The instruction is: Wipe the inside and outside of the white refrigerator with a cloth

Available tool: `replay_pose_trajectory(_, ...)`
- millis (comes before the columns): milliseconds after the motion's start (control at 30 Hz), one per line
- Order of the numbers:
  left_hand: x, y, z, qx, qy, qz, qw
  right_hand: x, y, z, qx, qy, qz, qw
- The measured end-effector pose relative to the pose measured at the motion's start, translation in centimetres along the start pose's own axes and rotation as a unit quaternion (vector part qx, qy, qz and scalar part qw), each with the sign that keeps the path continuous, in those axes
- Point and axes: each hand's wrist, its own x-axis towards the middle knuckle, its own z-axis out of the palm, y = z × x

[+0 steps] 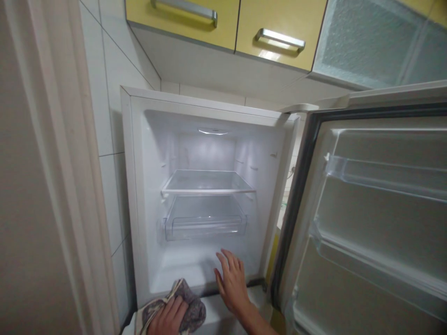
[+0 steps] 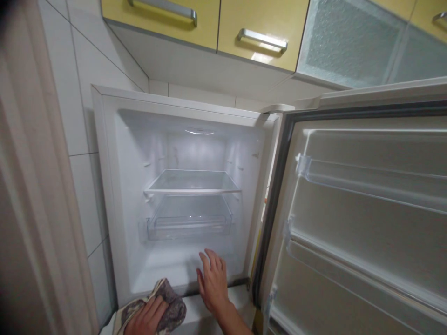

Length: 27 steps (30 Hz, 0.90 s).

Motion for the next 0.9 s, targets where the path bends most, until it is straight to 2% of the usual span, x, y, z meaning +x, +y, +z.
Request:
replay_pose_trajectory(33,0.3,0.5,-0.6,-0.018,0.003,-0.04,0.999,-2.5,0.5,0.3,-0.003,-0.011,0.013,1.0)
replay_pose_trajectory(100,1.4,1.5,-2.6,-0.057,0.05,-0.137,0.988,-6.7,1.5,1.1,-0.01,-0.03,0.023,0.999)
replay_pose_trajectory(200,4.3,2.0,-6.5,-0.092,0.152,-0.264,0.948,-10.1,2.6,2.3,-0.011,-0.042,0.013,0.999)
replay_pose_trajectory(267,6.8,2.1,-8.9,-0.061,0.198,-0.281,0.937,-10.7,2.7,2.9,-0.009,-0.04,0.014,0.999)
replay_pose_trajectory(300,8.1,2.3,-9.7,-0.032,0.195,-0.266,0.944,-10.7,2.6,3.1,-0.006,-0.036,0.021,0.999)
replay_pose_trajectory(333,9.4,2.6,-10.1,0.001,0.164,-0.246,0.955,-10.7,2.5,3.3,-0.002,-0.032,0.028,0.999)
replay_pose_trajectory(400,11.6,3.7,-10.0,0.059,0.059,-0.225,0.971,-10.6,2.3,3.9,0.01,-0.017,0.038,0.999)
replay_pose_trajectory(467,13.3,5.2,-9.0,0.088,-0.037,-0.224,0.97,-10.9,2.3,4.7,0.019,0.009,0.037,0.999)
replay_pose_trajectory(500,14.1,6.0,-8.3,0.089,-0.062,-0.222,0.969,-11.2,2.4,5.2,0.024,0.028,0.029,0.999)
replay_pose_trajectory(567,15.3,7.6,-7.0,0.07,-0.086,-0.195,0.975,-11.9,2.5,6.0,0.038,0.059,0.018,0.997)
replay_pose_trajectory(667,16.8,9.9,-6.3,0.031,-0.116,-0.137,0.983,-12.8,2.3,6.4,0.056,0.051,0.035,0.997)
replay_pose_trajectory(800,17.4,12.8,-7.2,-0.02,-0.14,-0.063,0.988,-13.7,2.4,6.2,0.051,-0.007,0.032,0.998)
replay_pose_trajectory(900,15.7,12.7,-7.8,-0.062,-0.155,-0.015,0.986,-14.3,3.8,6.9,0.067,-0.042,-0.024,0.997)
